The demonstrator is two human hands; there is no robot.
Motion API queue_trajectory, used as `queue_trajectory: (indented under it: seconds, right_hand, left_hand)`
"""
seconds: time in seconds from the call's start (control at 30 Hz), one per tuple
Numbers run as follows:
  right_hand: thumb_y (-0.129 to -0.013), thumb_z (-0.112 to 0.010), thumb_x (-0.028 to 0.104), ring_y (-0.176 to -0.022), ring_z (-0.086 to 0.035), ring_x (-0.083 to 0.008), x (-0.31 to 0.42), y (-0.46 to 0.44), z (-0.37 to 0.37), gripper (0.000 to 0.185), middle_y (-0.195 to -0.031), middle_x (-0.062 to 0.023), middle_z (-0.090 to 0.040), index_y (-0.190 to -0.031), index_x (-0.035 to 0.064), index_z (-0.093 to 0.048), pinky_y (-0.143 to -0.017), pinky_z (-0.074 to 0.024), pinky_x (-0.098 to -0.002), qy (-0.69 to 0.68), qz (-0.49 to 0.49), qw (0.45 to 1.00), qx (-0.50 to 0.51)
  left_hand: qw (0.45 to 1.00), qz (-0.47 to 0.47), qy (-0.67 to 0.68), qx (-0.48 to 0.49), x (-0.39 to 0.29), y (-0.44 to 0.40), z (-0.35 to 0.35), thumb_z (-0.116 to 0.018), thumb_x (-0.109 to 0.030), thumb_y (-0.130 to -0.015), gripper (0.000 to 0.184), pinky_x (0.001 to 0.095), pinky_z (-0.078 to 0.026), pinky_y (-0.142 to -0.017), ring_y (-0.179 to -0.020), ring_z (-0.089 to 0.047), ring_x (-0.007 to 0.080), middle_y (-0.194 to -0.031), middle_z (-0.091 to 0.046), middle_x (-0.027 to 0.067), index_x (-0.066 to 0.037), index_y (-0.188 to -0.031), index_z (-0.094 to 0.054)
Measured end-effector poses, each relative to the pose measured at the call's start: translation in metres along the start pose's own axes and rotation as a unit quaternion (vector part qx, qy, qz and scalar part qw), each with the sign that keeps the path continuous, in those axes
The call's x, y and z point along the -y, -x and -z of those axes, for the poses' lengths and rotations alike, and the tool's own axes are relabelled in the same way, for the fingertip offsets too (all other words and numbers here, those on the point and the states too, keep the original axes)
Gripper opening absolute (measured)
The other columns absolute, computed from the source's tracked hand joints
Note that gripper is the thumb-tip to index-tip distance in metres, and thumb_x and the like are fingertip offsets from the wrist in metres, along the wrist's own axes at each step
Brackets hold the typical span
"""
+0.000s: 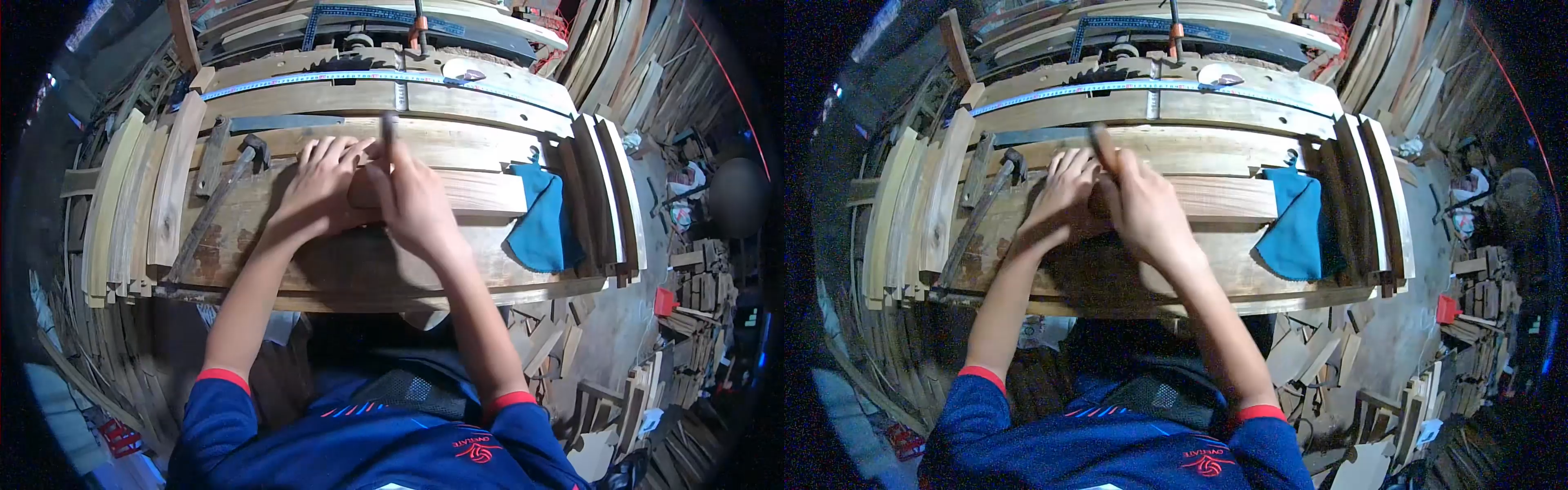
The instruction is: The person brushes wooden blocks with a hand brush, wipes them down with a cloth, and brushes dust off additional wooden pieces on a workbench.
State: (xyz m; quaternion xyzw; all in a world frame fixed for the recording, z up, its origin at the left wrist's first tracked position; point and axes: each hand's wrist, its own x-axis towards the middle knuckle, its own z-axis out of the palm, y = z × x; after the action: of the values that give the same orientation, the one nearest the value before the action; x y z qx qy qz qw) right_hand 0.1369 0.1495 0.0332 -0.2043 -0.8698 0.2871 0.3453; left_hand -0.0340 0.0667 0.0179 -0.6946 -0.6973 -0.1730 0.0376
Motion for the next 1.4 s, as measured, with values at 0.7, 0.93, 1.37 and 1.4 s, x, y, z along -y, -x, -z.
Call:
queue_trajectory:
  seconds: [0.7,0.93,1.37,1.4]
  right_hand:
    - [-0.088,-0.076,0.031,-0.131,-0.056,-0.0388,-0.055,0.021,0.054,0.060,-0.137,-0.0183,-0.063,-0.140,0.0062,-0.059,-0.112,-0.0432,-0.0494,0.172,0.082,0.982,0.018]
    - [-0.096,-0.062,0.045,-0.130,-0.050,-0.0363,-0.078,0.030,0.070,0.051,-0.133,-0.0137,-0.061,-0.130,0.0071,-0.063,-0.110,-0.0391,-0.0488,0.318,0.014,0.948,-0.007]
    - [-0.097,-0.060,0.039,-0.128,-0.052,-0.0358,-0.079,0.031,0.067,0.051,-0.130,-0.0158,-0.061,-0.135,0.0063,-0.060,-0.114,-0.0350,-0.0499,0.315,0.012,0.949,-0.019]
    - [-0.097,-0.059,0.039,-0.128,-0.051,-0.0359,-0.081,0.031,0.067,0.052,-0.130,-0.0159,-0.061,-0.136,0.0062,-0.060,-0.114,-0.0349,-0.0500,0.320,0.015,0.947,-0.019]
  left_hand:
    - [0.947,0.050,0.238,-0.210,-0.033,0.002,0.030,-0.048,-0.019,-0.108,0.031,0.0489,-0.056,-0.089,-0.099,-0.068,0.0434,-0.107,-0.071,0.0214,-0.001,-0.131,-0.057]
    - [0.876,-0.030,0.435,-0.205,-0.090,-0.046,-0.027,-0.040,-0.030,-0.114,0.027,0.0314,-0.048,-0.076,-0.071,-0.052,0.0131,-0.081,-0.052,0.0017,-0.008,-0.124,-0.051]
    - [0.914,0.170,0.326,-0.169,-0.065,-0.029,-0.001,-0.051,-0.027,-0.109,0.024,0.0369,-0.049,-0.069,-0.073,-0.059,0.0163,-0.080,-0.059,0.0057,-0.005,-0.113,-0.059]
    - [0.917,0.139,0.334,-0.167,-0.083,-0.037,-0.009,-0.053,-0.024,-0.108,0.022,0.0379,-0.050,-0.071,-0.076,-0.062,0.0190,-0.083,-0.061,0.0086,-0.003,-0.112,-0.061]
